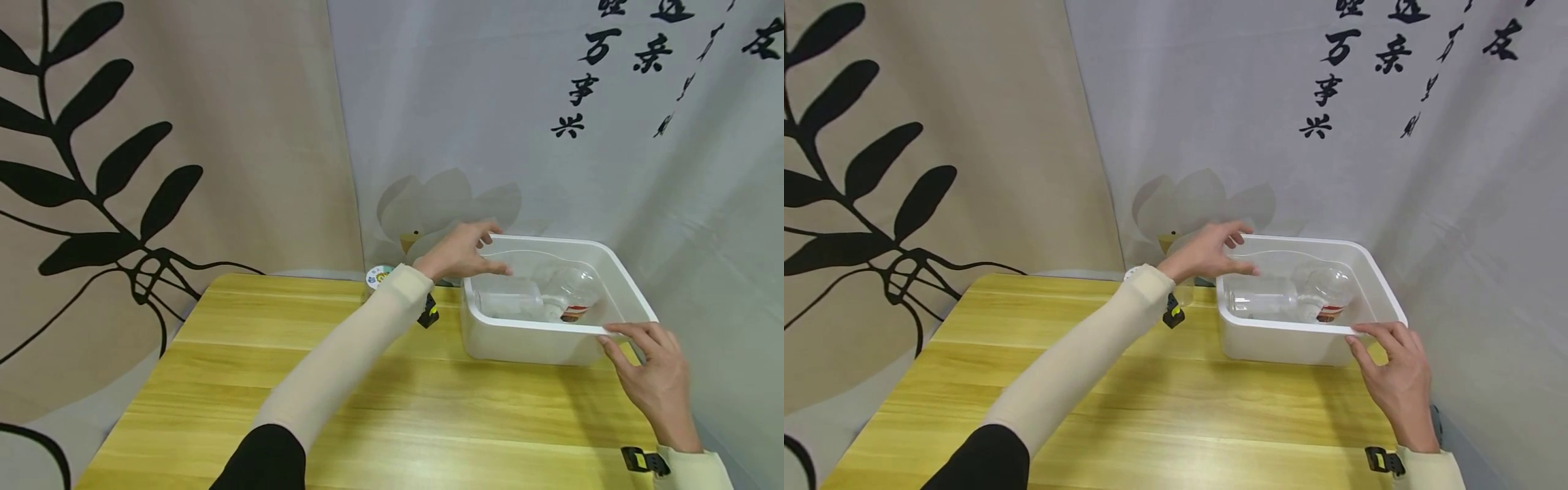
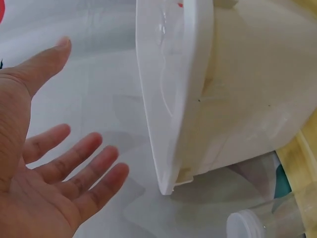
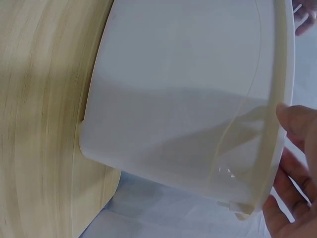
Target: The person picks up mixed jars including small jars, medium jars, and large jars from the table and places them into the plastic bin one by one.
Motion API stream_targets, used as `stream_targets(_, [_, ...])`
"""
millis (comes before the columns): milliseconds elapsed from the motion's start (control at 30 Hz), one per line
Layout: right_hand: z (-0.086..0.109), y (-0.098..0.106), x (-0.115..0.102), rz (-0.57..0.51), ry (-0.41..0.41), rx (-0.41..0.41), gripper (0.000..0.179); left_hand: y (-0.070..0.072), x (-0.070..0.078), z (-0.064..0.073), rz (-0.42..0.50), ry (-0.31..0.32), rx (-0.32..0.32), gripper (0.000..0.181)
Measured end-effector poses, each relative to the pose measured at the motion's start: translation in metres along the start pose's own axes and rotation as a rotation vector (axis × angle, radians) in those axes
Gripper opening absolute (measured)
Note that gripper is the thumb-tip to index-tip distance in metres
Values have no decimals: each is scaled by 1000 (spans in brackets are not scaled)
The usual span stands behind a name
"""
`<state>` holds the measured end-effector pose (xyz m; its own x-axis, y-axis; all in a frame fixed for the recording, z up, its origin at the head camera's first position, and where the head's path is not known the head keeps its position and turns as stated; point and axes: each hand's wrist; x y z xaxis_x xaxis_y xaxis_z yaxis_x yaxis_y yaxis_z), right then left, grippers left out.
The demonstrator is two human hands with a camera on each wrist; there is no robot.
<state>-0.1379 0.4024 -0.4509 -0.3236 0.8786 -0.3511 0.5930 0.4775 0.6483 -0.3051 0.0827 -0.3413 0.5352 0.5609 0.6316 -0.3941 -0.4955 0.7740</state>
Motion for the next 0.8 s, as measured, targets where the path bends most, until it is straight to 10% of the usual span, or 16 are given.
stream_targets(800, [1,-2,1,6,-18,0,39,2,-22,41,-110,-81,288,124])
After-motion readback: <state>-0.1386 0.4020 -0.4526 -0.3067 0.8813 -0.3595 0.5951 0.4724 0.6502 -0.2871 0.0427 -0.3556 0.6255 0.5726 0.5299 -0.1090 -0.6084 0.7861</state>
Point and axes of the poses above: each hand's wrist, its own z-axis away from the middle knuckle, its own y-axis out of the back of the hand, x = y × z, and after that the axes turned 5 degrees about -x, right-handed
